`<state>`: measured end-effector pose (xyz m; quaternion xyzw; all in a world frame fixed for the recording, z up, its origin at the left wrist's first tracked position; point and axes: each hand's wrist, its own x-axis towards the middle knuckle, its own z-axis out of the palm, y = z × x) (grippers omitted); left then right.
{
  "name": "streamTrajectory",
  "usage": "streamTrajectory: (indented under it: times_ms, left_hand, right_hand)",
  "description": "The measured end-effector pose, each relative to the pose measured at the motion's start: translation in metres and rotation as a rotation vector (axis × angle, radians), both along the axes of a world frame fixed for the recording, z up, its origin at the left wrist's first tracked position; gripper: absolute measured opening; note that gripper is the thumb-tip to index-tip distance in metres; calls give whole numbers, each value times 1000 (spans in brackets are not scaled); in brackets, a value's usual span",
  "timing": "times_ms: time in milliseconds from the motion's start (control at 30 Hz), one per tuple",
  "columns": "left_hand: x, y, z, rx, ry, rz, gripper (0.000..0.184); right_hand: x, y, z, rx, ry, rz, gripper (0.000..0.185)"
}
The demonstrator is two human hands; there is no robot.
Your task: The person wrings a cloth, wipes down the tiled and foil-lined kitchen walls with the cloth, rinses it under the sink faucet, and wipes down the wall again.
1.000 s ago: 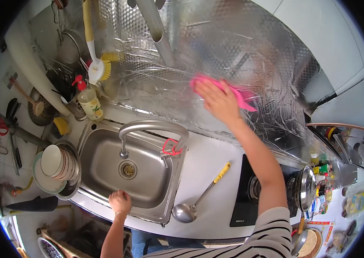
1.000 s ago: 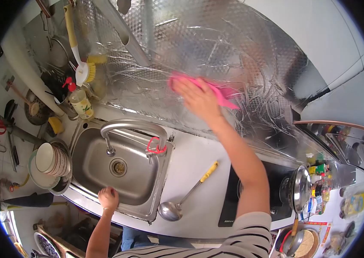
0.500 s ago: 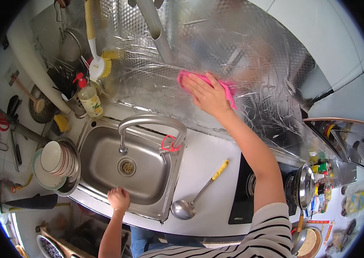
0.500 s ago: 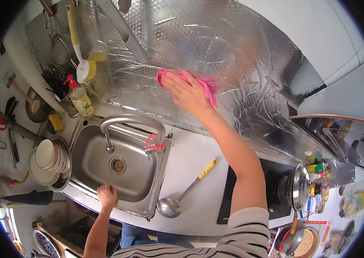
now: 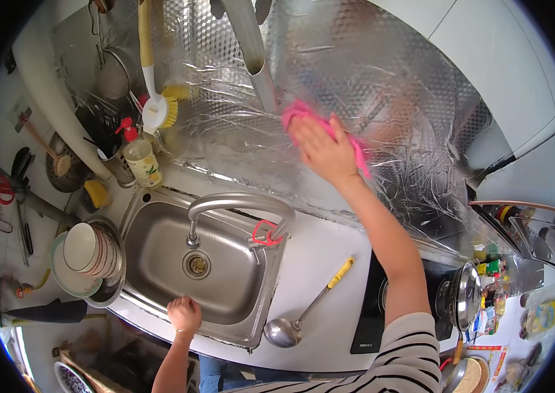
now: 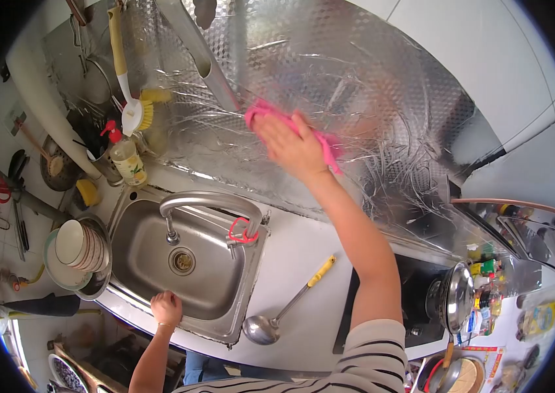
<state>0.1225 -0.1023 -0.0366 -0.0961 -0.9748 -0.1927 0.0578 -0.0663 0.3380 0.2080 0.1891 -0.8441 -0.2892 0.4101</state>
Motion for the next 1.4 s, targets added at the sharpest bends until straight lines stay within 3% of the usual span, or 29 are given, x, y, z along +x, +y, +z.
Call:
streamTrajectory:
  times_ms: [67,133,167,233,267,333,433,700,933,1100,1400]
  left_hand:
    - [2,-1,2,-20,-40,3,10]
    - [1,-1,0,-14,-4,-7,10]
    - [0,-1,0,-15,-11,7,10]
    - [1,-1,-1,-18,0,9,10]
    - [1,-2,-1,-27,0,-1,11]
    - [-2,1,-1,-15,-1,4,11]
    - [1,0,3,-6,-28,7,11]
    - [1,0,-1,-5,-1,5,9]
    - [3,-3,0,-17,-28,-13,9]
    - [3,-2,-4,9,6,1,9]
    - [2,-2,2,2,-30,-7,10]
  right_hand:
    - [6,2,-32,61,10,20,49]
    - [22,12,-54,415,-203,1,52]
    - [25,20,-62,420,-195,-3,52]
    - [27,32,-71,345,-286,-84,59]
    - [31,23,-50,348,-286,-88,59]
    - [31,14,1,4,-106,-6,60]
    - [20,-11,17,-51,-88,35,57]
    - [52,25,14,-10,-123,-12,57]
    - [17,-24,15,-159,-156,77,54]
    - [44,14,14,-119,-170,35,55]
    - [-6,-48,10,-158,-221,98,65]
